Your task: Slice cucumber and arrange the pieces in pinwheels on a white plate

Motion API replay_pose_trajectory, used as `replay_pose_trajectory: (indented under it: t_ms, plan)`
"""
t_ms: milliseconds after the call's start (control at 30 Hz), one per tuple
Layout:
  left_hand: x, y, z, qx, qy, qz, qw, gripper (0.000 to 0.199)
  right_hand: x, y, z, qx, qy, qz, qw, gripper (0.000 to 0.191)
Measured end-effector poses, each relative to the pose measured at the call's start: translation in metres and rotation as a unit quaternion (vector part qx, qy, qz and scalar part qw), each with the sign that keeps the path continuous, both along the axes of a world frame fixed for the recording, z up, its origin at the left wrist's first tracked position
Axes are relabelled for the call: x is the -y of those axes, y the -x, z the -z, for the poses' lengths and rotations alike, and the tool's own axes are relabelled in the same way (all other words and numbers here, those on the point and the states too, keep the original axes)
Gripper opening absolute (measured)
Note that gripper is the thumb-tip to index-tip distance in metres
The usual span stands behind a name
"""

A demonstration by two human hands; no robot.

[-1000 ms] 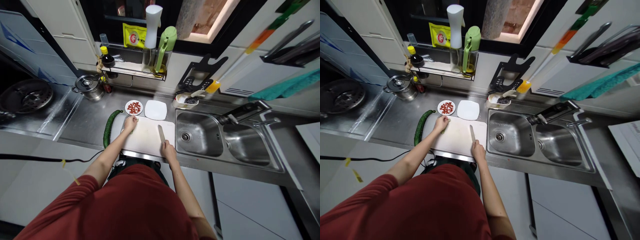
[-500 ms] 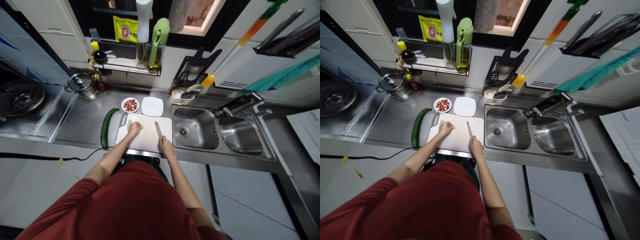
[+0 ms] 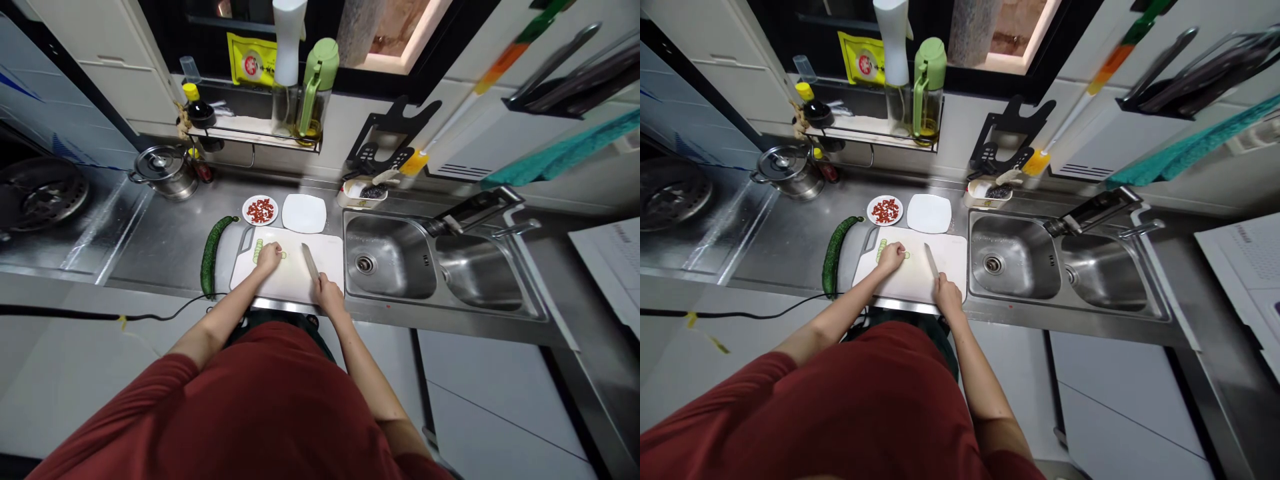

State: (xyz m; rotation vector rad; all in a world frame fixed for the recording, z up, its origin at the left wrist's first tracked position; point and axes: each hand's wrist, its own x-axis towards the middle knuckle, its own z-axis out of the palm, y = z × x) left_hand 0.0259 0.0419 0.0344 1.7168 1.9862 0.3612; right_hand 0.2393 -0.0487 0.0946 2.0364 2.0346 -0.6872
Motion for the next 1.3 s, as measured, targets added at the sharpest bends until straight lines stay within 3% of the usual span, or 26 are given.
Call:
replay_pose_trajectory:
  t_ms: [500, 1300]
  plan:
    - [-0.008, 0.005, 0.007, 0.026, -0.006, 0.001, 1.0, 0.019, 0.013, 0.027, -0.005, 0.016, 0.023, -0.099, 0.995, 0.027]
    - [-0.014, 0.006, 0.006, 0.032, 0.03, -0.013, 0.999, 0.017, 0.006, 0.033, 0.0, 0.008, 0.05, -0.116, 0.992, 0.024]
